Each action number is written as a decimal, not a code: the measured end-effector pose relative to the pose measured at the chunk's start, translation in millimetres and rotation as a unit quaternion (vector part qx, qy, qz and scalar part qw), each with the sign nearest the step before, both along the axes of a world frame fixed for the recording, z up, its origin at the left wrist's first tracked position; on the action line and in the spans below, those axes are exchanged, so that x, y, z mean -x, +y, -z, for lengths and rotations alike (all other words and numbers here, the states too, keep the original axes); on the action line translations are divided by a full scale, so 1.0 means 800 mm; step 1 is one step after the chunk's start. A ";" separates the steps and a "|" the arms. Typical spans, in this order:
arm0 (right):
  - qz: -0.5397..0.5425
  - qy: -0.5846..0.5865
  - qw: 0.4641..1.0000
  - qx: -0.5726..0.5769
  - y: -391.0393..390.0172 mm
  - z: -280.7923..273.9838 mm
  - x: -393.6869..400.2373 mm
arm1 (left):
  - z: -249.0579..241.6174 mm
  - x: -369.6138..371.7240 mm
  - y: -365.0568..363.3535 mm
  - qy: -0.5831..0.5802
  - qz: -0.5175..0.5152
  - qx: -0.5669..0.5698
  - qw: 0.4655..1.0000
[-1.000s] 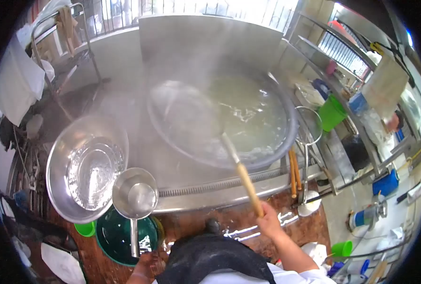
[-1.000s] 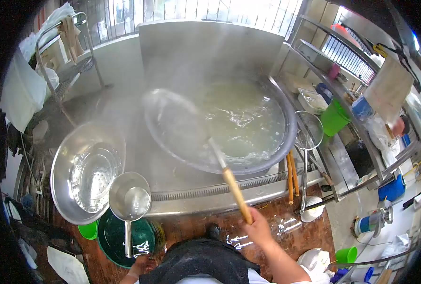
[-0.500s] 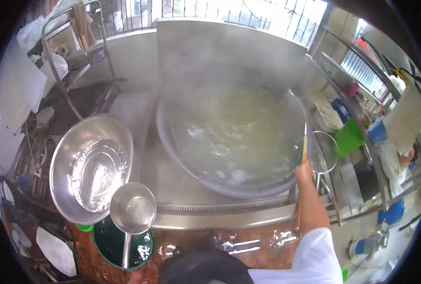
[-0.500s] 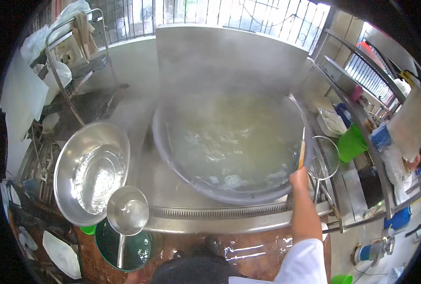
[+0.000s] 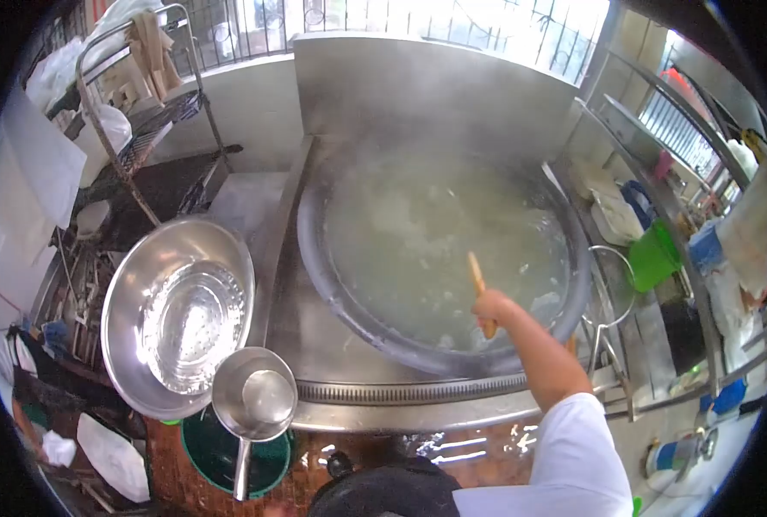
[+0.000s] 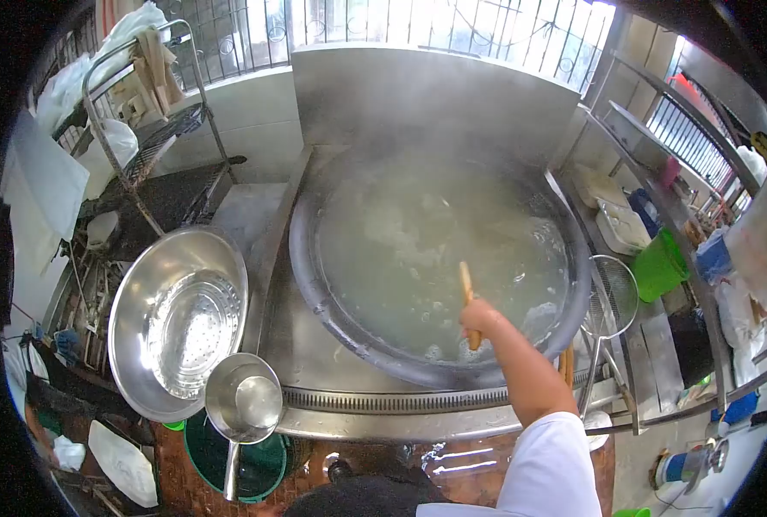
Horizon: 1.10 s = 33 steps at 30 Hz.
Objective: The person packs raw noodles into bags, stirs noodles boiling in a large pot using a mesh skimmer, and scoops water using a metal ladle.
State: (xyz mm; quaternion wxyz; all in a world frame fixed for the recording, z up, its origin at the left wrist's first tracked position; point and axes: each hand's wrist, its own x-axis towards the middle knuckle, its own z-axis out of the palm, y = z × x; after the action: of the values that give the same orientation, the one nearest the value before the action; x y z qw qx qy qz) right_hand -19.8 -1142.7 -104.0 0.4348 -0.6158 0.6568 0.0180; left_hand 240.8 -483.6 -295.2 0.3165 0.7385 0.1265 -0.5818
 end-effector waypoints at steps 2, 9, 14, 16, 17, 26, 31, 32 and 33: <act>-0.032 -0.049 0.997 -0.054 0.019 -0.004 -0.006 | 0.007 -0.005 0.000 -0.001 0.008 0.005 1.000; 0.042 -0.311 0.924 -0.220 0.134 -0.034 -0.001 | 0.031 -0.039 0.009 -0.010 0.048 0.029 0.998; 0.056 -0.431 0.854 -0.286 0.217 -0.053 0.038 | 0.100 -0.080 0.034 -0.056 0.103 0.087 0.989; 0.076 -0.446 0.846 -0.281 0.253 -0.064 0.056 | 0.087 -0.091 0.021 -0.083 0.102 0.074 0.989; 0.080 -0.449 0.844 -0.281 0.271 -0.075 0.063 | 0.071 -0.093 0.008 -0.086 0.097 0.068 0.989; 0.093 -0.394 0.872 -0.274 0.387 -0.099 0.111 | 0.070 -0.093 -0.007 0.073 0.078 0.058 0.993; 0.023 -0.323 0.937 -0.128 0.442 -0.056 0.130 | 0.041 -0.081 0.001 0.076 0.119 0.015 0.990; 0.054 -0.314 0.943 -0.099 0.452 -0.043 0.132 | 0.055 -0.090 0.012 0.083 0.160 0.064 0.981; 0.046 -0.278 0.958 -0.058 0.460 -0.030 0.137 | 0.074 -0.106 0.017 0.190 0.088 0.092 0.974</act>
State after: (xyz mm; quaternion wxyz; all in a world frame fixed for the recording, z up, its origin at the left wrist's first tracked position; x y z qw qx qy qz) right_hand -129.6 -775.1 -80.3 0.6356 -0.5390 0.5358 -0.1356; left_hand 325.7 -469.8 -354.7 0.3014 0.5904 0.0647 -0.7459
